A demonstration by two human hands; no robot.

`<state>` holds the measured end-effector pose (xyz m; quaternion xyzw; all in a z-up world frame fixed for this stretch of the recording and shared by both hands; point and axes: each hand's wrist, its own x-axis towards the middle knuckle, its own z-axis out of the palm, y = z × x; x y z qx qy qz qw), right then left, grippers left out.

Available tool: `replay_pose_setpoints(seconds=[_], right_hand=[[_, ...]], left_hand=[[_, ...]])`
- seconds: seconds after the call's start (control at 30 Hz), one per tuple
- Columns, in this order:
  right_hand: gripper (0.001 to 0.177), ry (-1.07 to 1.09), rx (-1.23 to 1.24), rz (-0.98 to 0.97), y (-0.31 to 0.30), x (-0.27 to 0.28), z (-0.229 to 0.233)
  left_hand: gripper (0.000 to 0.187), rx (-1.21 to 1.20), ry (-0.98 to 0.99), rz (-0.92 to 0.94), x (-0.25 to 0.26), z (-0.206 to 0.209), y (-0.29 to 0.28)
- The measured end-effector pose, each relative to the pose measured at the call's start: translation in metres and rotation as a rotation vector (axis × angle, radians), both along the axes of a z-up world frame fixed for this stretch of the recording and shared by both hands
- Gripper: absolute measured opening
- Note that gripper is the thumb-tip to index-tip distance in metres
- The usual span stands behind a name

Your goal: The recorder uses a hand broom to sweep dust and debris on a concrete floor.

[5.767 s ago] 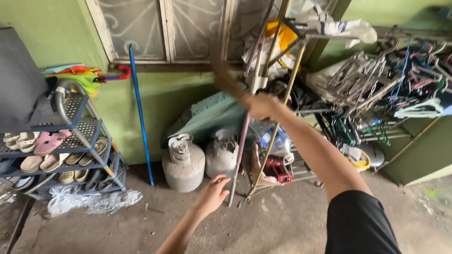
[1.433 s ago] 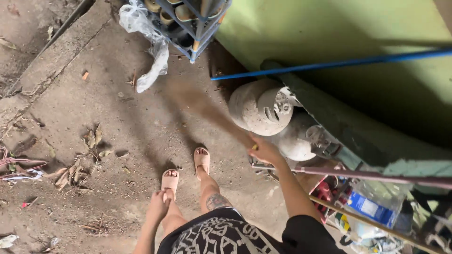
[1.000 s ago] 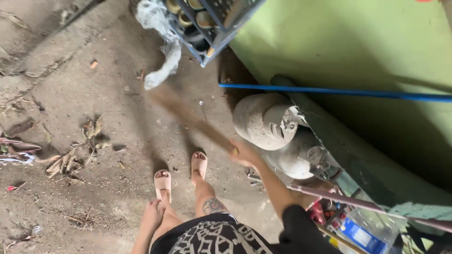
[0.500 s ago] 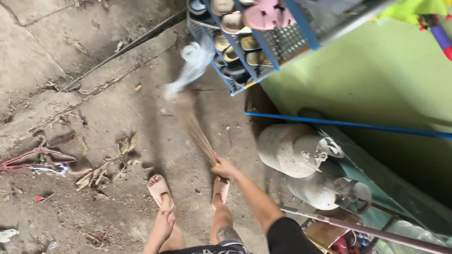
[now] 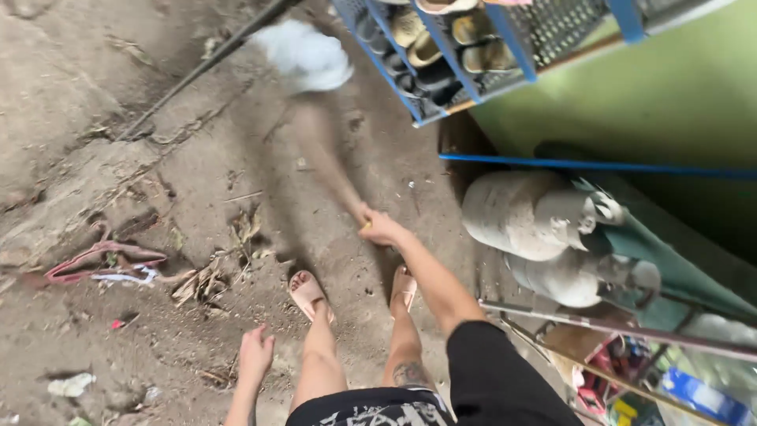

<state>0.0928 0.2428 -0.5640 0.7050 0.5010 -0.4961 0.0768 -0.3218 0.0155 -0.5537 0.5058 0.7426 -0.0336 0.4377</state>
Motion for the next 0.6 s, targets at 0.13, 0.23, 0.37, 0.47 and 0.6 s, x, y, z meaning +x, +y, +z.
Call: replay_pose_setpoints(seconds=[0.13,0.23,0.37,0.47,0.6], right_hand=[[0.084,0.25,0.083,0.273,-0.091,0.034,0.077],[0.093,0.036,0.169,0.315,-0.196,0.055,0.125],[0.089,-0.241,-0.047,-0.043,-0.296,0.098,0.148],[0.085,-0.378,-0.085,-0.288,-0.335,0.146,0.121],[0.078,-0.4,-0.055,-0.744,-0.3,0.224,0.038]], left_hand=[[0.049,-0.062,-0.036,-0.074,0.0,-0.024,-0.017],[0.048,-0.067,-0.02,-0.199,-0.004,-0.028,-0.019],[0.049,-0.045,-0.019,-0.221,0.014,-0.021,-0.002],[0.048,0.002,-0.029,-0.244,0.035,-0.017,0.005],[0.048,0.106,-0.048,-0.254,0.09,-0.025,0.006]])
